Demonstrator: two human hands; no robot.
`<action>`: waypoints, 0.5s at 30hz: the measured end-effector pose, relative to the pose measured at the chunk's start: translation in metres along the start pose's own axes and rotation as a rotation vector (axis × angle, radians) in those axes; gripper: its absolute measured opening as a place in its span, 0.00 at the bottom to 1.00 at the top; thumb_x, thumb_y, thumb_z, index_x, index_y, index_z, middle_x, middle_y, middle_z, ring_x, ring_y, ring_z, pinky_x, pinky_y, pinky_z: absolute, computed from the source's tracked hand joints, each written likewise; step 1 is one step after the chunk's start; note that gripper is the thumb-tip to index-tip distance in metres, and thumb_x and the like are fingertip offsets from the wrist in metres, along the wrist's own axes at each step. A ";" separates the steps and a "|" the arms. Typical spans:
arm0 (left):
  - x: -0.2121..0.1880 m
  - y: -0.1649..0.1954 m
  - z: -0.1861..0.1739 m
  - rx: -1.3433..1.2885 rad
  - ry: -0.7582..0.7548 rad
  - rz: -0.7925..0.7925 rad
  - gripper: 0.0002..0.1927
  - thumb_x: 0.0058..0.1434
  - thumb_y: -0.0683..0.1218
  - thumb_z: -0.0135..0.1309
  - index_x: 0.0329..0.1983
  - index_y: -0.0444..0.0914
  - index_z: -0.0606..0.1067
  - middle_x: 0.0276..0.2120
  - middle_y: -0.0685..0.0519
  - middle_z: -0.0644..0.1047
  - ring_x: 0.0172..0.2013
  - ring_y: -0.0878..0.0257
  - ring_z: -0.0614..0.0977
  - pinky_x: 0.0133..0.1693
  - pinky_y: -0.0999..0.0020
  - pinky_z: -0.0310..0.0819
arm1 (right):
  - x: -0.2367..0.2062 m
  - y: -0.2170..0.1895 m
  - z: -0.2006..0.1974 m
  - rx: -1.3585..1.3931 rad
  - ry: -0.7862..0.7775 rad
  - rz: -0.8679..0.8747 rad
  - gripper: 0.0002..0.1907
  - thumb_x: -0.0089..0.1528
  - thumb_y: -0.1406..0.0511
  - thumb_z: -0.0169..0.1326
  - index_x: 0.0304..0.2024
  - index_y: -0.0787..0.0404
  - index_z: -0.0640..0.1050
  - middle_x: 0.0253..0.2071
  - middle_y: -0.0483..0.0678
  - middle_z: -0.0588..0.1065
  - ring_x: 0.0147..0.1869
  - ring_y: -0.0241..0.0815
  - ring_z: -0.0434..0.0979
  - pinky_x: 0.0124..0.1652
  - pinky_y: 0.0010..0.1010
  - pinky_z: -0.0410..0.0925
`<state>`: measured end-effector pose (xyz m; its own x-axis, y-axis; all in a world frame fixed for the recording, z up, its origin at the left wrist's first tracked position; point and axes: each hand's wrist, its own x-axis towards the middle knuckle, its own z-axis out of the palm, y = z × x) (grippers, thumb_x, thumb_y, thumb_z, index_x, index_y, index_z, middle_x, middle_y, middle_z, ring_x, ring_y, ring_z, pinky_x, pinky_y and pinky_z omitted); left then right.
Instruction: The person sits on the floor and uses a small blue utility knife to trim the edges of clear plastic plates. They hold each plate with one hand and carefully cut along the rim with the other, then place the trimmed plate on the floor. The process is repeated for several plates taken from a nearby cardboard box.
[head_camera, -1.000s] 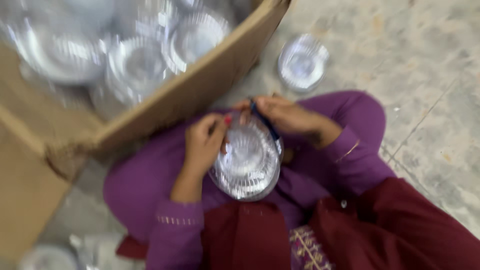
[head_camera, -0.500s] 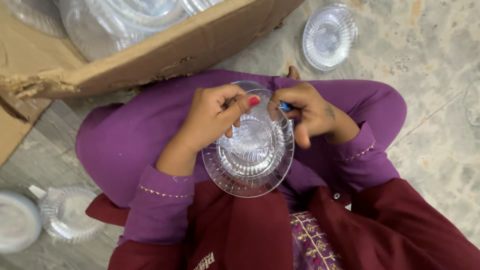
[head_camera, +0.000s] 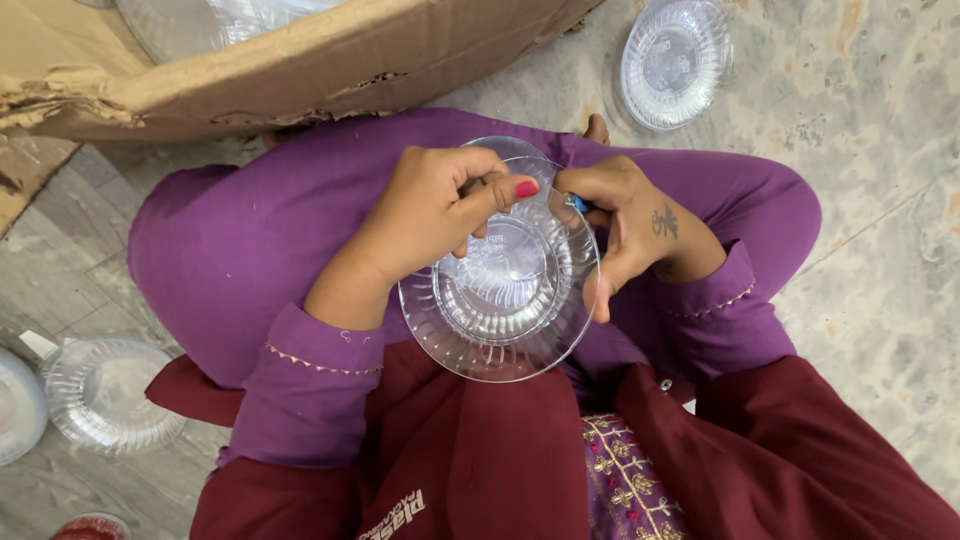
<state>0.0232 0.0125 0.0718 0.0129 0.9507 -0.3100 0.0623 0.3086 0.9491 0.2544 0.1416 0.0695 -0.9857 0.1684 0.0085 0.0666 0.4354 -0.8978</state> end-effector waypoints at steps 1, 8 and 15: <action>0.000 0.000 0.000 -0.002 -0.001 0.006 0.18 0.63 0.57 0.60 0.32 0.36 0.81 0.14 0.56 0.75 0.14 0.73 0.75 0.15 0.74 0.68 | 0.000 0.001 0.000 0.009 -0.012 0.017 0.46 0.34 0.27 0.61 0.30 0.56 0.65 0.19 0.36 0.55 0.21 0.29 0.54 0.25 0.27 0.49; -0.001 0.001 -0.001 0.019 0.008 0.009 0.18 0.63 0.57 0.60 0.32 0.37 0.81 0.14 0.56 0.75 0.13 0.72 0.75 0.15 0.74 0.67 | -0.002 0.004 0.001 0.160 -0.048 0.021 0.44 0.39 0.29 0.61 0.29 0.56 0.64 0.20 0.35 0.56 0.22 0.27 0.52 0.25 0.26 0.47; -0.002 0.001 -0.004 0.027 0.057 0.001 0.18 0.64 0.57 0.60 0.32 0.37 0.82 0.14 0.56 0.75 0.13 0.72 0.75 0.15 0.74 0.66 | -0.007 0.001 0.001 0.130 -0.017 0.079 0.41 0.47 0.28 0.56 0.29 0.57 0.67 0.20 0.36 0.59 0.23 0.29 0.57 0.25 0.26 0.52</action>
<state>0.0192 0.0113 0.0735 -0.0439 0.9515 -0.3046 0.0894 0.3074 0.9474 0.2610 0.1395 0.0682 -0.9807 0.1825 -0.0710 0.1248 0.3034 -0.9447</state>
